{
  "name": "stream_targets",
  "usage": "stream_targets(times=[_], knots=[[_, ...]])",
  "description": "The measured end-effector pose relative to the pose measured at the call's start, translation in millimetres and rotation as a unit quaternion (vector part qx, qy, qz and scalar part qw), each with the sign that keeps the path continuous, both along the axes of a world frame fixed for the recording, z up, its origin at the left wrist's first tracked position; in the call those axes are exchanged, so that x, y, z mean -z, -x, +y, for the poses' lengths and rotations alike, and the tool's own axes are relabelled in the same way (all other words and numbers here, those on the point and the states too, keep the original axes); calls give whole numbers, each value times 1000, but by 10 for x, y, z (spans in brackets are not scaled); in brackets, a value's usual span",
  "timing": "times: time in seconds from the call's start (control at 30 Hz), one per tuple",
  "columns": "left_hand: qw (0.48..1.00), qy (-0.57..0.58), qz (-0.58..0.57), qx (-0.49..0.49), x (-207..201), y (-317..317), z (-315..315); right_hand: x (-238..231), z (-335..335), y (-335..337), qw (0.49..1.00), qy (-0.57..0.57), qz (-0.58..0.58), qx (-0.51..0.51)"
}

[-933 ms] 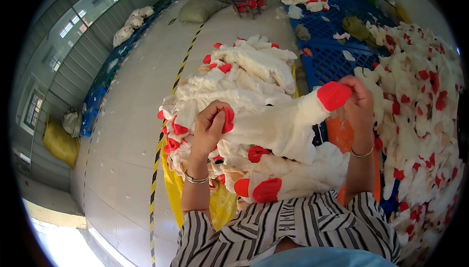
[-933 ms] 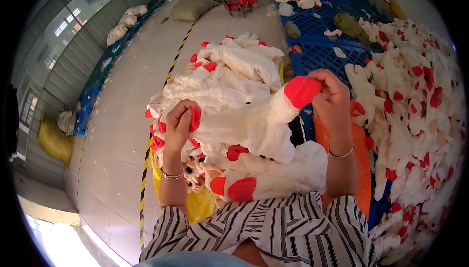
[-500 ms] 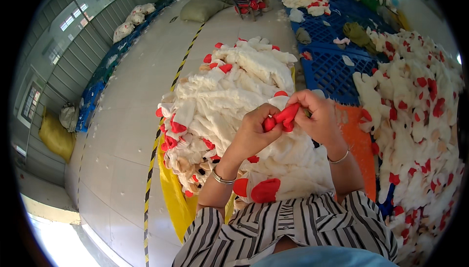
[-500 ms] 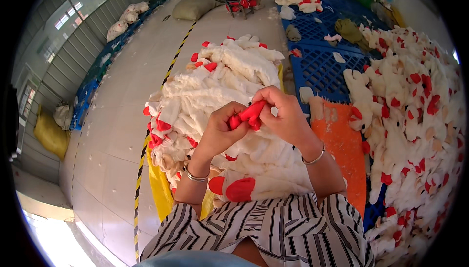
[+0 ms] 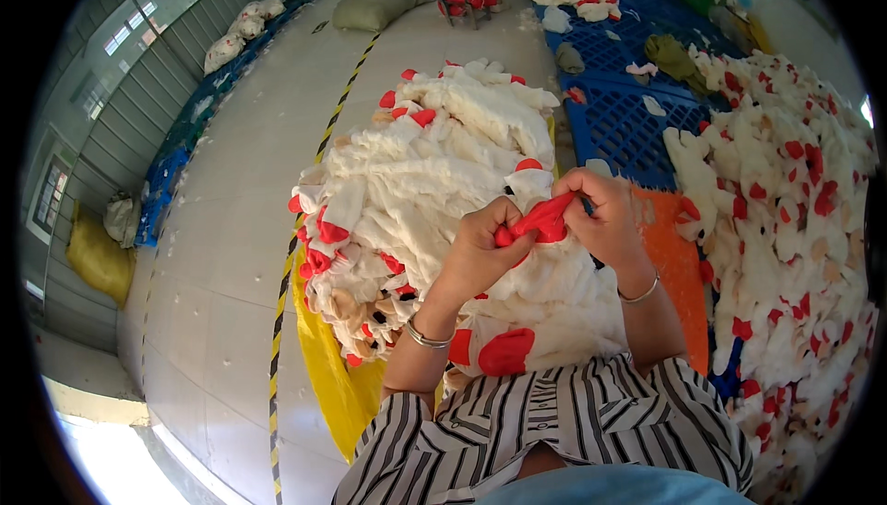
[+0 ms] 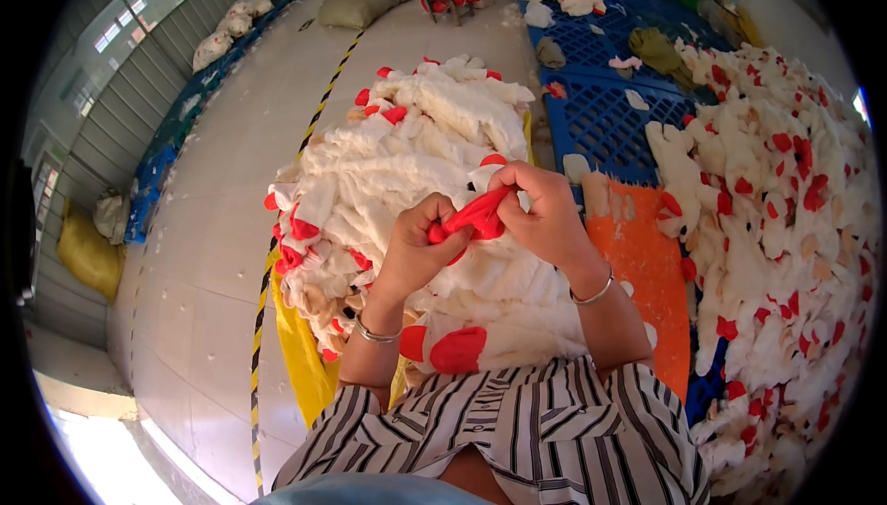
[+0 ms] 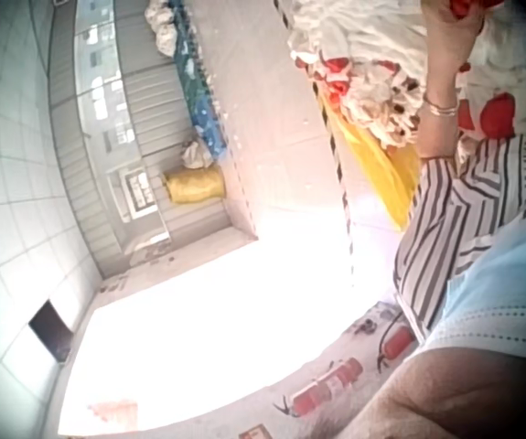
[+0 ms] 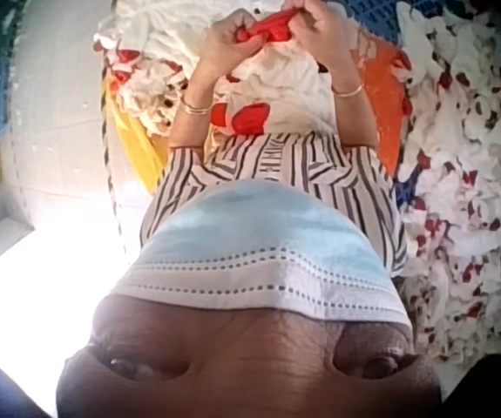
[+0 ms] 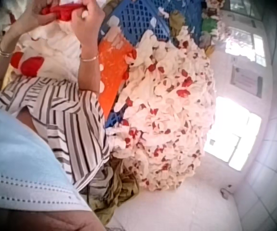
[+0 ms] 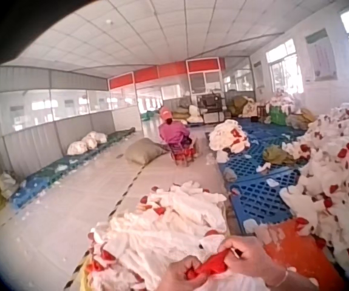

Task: The person assembles white stuffed animal toys by hand. They pick up a white plush body, insert a red fabric piece into the head opening, and adjust the ears and face. The person repeats this process for multiple units, placing the finished toys into a pile on a yellow sheet.

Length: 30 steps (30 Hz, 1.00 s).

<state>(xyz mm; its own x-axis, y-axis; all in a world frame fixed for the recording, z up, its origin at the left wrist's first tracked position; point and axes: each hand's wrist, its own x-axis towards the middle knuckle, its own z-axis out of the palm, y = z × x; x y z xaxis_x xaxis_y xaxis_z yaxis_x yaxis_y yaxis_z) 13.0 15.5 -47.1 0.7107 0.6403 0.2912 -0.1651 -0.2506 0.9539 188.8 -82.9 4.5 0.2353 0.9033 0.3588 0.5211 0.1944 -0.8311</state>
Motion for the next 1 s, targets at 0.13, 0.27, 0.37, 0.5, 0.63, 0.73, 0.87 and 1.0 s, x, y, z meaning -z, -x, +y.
stream_targets(times=[0.13, 0.27, 0.37, 0.5, 0.63, 0.73, 0.87, 1.0], knots=[[995, -59, 12, 77, -5, 11, 21, 124, 106, -40, 986, -159, 19, -49], [995, -27, 38, 85, -60, 78, 9, 70, 163, 32, 969, -188, 135, -86], [997, 22, -19, 73, -71, 109, 12, 41, 202, 9, 966, -189, 134, -110], [994, 59, -54, 68, -39, 153, 55, -224, 136, 236, 986, -130, 40, -101], [997, -46, -62, 23, -96, 285, 222, -269, 91, -43, 965, 46, -234, -107], [963, 25, -218, -159, -224, 683, 609, -425, -129, -939, 960, -106, 10, 260], [914, -61, -287, -281, -511, 836, 878, -534, -364, -1346, 906, -271, -67, 319], [932, 10, -292, -214, -1015, 847, 1059, -1059, -332, -1449, 839, -328, 378, 212]])
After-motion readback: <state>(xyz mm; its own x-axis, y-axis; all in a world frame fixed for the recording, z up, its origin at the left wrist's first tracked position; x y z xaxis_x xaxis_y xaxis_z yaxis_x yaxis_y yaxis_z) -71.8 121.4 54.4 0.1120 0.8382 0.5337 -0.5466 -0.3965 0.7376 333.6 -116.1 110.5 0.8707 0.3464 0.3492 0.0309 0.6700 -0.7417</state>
